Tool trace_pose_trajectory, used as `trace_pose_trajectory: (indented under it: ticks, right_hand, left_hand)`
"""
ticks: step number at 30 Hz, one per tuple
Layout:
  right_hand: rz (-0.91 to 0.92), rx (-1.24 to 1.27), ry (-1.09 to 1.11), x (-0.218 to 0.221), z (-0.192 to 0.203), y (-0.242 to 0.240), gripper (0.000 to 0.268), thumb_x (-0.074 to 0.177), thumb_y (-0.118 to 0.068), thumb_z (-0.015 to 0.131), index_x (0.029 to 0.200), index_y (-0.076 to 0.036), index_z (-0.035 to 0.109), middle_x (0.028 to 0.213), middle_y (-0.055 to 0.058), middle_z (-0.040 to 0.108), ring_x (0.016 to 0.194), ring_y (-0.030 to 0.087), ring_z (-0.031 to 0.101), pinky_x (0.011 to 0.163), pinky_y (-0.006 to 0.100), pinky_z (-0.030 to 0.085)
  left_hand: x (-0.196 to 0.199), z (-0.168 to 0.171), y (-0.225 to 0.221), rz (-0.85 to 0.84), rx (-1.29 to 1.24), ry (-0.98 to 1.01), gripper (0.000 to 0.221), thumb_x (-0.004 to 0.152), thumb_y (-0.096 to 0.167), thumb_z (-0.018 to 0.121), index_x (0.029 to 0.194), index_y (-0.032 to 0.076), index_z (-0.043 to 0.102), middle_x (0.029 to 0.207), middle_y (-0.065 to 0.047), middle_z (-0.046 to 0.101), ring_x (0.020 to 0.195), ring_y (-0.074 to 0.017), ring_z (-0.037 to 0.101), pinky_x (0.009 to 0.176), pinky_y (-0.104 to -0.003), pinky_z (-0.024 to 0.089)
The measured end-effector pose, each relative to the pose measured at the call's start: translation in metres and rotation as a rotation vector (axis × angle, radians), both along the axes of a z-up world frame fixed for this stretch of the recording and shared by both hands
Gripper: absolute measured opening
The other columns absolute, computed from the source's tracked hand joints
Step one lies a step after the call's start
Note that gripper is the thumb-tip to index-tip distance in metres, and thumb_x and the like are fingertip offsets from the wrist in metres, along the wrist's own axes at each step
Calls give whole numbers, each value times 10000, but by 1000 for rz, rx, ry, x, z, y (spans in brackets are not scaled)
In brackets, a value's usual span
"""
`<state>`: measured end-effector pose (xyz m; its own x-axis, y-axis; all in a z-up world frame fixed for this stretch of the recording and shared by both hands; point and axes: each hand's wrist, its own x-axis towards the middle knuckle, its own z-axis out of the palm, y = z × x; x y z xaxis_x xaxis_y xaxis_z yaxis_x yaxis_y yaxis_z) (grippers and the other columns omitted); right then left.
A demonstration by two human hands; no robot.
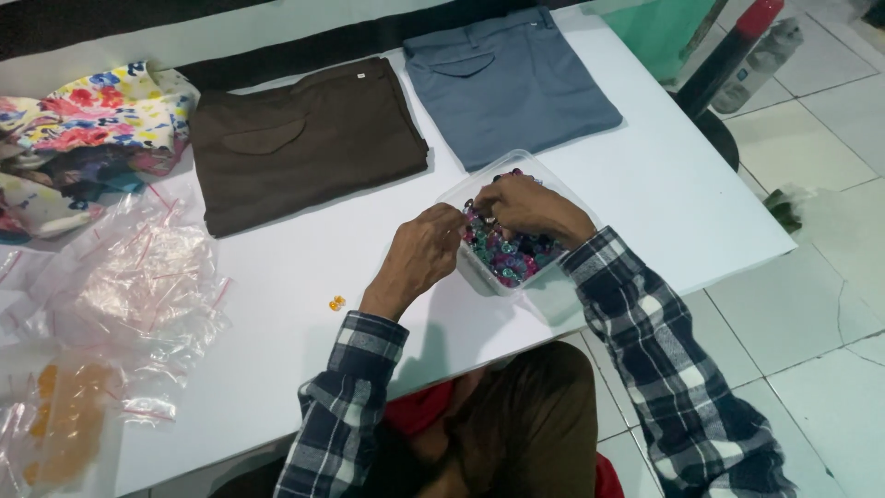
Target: Sorting specific colored buttons from a mixed container and placing them on a table
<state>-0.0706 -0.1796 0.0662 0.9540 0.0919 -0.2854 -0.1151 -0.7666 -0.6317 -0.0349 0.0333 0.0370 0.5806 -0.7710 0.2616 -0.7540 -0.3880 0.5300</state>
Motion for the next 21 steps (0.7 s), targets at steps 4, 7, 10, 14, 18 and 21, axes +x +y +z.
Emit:
trace_pose_trajectory:
  ticks: [4, 7, 10, 14, 18, 21]
  right_hand:
    - [80, -55, -12, 1, 1, 6, 416, 876, -74, 497, 1228, -34, 714, 764, 148, 765, 762, 298, 778, 926, 465, 543]
    - [131, -109, 87, -6, 14, 15, 433, 909, -114, 434, 1247, -79, 703, 776, 134, 785, 817, 305, 780, 901, 448, 568]
    - [96, 33, 224, -17, 25, 10, 397, 961, -69, 438, 1259, -39, 698, 1172, 264, 731, 664, 193, 725, 785, 371, 563]
    - [21, -108, 166, -27, 35, -6, 417, 959, -52, 460, 1310, -42, 684, 1014, 225, 767, 770, 310, 772, 886, 468, 541]
    - [-22, -168, 136, -36, 41, -8, 408, 965, -68, 463, 1278, -80, 725, 948, 207, 776, 775, 304, 767, 880, 452, 531]
    - [-29, -165, 106, -36, 39, -6, 393, 934, -64, 487, 1212, -95, 763, 852, 184, 779, 814, 322, 776, 893, 428, 540]
  left_hand:
    - [-2, 2, 1, 8, -1, 19, 213, 939, 86, 502, 1022, 102, 698, 1031, -108, 705, 987, -327, 701, 760, -403, 589]
    - [-1, -2, 1, 21, 15, 45, 209, 940, 125, 494, 1016, 117, 689, 1034, -93, 700, 963, -315, 706, 737, -398, 585]
    - [0, -6, 0, 15, 20, 46, 242, 929, 111, 474, 1033, 111, 692, 1043, -104, 689, 950, -322, 709, 730, -392, 587]
    - [-2, -5, -1, 27, 35, -6, 233, 917, 83, 516, 1030, 118, 717, 1050, -84, 709, 1043, -304, 698, 870, -388, 570]
    - [12, -28, -10, -12, 82, -169, 189, 935, 91, 550, 999, 125, 725, 1066, -71, 709, 1148, -297, 666, 1035, -422, 491]
    - [14, -34, -13, 1, 109, -286, 186, 920, 99, 621, 1056, 125, 745, 1135, -70, 702, 1258, -293, 594, 1123, -491, 411]
